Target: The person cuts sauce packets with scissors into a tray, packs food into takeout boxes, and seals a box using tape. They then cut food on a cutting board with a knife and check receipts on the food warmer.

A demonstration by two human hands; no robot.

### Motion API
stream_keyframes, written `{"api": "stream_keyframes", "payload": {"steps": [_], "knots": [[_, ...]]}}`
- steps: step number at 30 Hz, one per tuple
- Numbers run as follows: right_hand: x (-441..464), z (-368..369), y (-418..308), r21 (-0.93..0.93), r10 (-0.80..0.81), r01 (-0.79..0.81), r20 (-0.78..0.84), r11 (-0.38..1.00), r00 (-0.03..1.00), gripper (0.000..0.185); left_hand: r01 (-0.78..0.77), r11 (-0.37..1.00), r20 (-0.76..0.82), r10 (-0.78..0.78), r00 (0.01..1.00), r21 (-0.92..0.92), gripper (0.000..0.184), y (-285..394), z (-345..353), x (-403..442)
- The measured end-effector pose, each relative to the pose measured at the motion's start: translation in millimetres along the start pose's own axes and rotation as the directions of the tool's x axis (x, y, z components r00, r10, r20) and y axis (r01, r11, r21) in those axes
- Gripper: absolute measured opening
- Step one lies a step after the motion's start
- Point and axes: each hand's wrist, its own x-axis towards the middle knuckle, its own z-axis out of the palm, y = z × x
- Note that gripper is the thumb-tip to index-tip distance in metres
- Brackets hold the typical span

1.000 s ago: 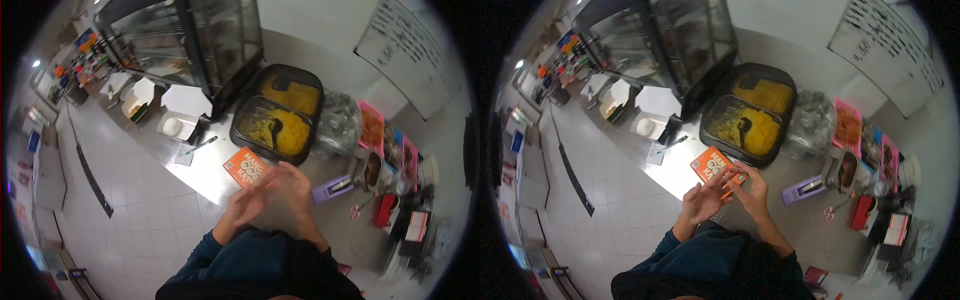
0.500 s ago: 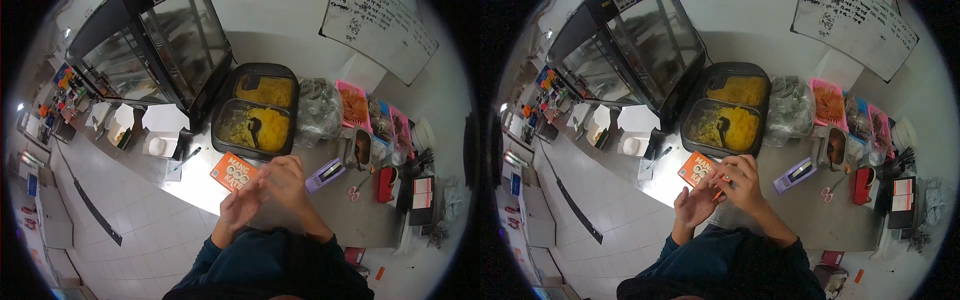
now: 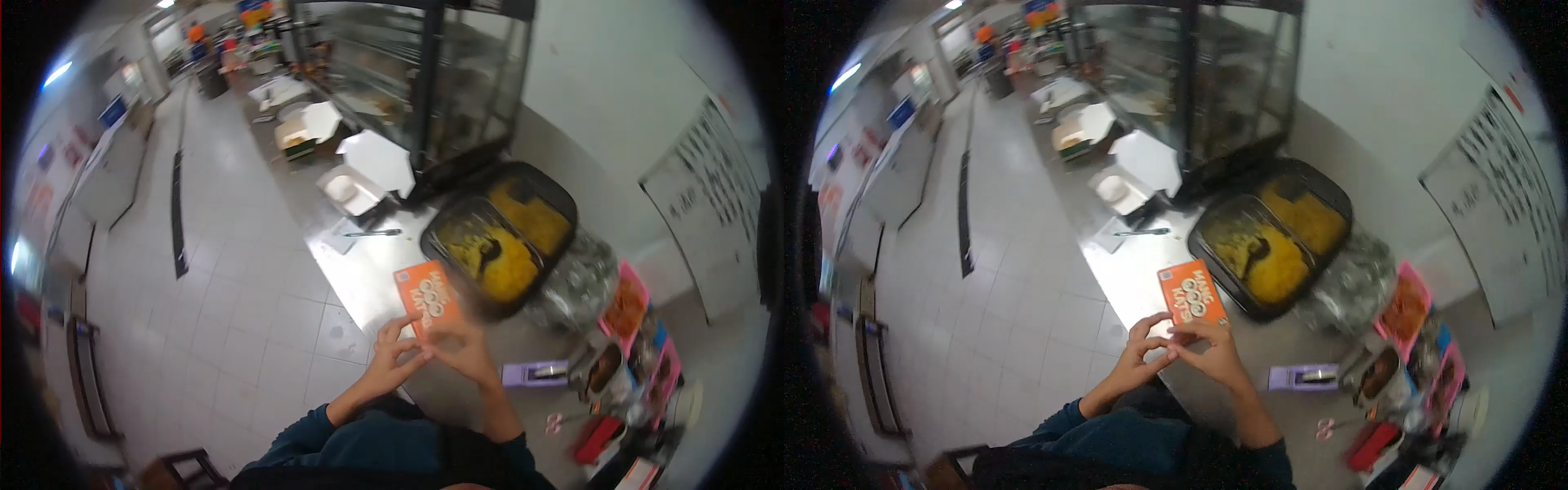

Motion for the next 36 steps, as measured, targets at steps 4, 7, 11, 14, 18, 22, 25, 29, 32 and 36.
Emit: {"api": "stream_keyframes", "payload": {"steps": [4,7,11,14,18,22,25,29,32,36], "knots": [[9,49,35,0.499,0.276,-0.339,0.197,0.798,0.941,0.013,0.09,0.99,-0.142,-0.075,0.987,0.104,0.015,-15,-29,-29],[26,87,41,0.588,0.268,-0.423,0.335,0.689,0.903,0.012,0.117,0.988,-0.222,-0.092,0.971,0.1,0.014,-24,-59,-42],[53,140,52,0.732,0.301,-0.618,0.543,0.287,0.784,0.012,0.198,0.98,-0.353,-0.196,0.915,-0.031,0.011,-43,-97,-52],[76,190,64,0.66,0.189,-0.751,0.737,0.003,0.649,0.013,0.193,0.98,-0.461,-0.194,0.866,-0.05,0.011,-63,-133,-58],[105,262,60,0.478,0.025,-0.851,0.875,-0.217,0.484,0.011,0.149,0.982,-0.55,-0.19,0.813,-0.119,0.015,-80,-191,-74],[141,320,50,0.416,0.023,-0.894,0.908,-0.165,0.418,0.012,0.016,0.953,-0.672,-0.225,0.705,-0.302,0.012,-88,-239,-82],[170,354,38,0.384,0.011,-0.913,0.922,-0.139,0.387,0.014,-0.024,0.949,-0.759,-0.235,0.608,-0.313,0.013,-96,-274,-81],[213,391,32,0.266,-0.007,-0.939,0.962,-0.217,0.274,0.026,-0.088,0.981,-0.79,-0.084,0.607,-0.172,0.014,-128,-322,-69],[253,426,55,0.178,-0.151,-0.934,0.961,-0.309,0.233,0.033,-0.134,0.968,-0.749,-0.072,0.658,-0.21,0.017,-161,-361,-47],[331,471,106,0.131,-0.26,-0.927,0.938,-0.351,0.23,0.031,-0.201,0.92,-0.716,-0.112,0.689,-0.337,0.015,-204,-428,4]]}}
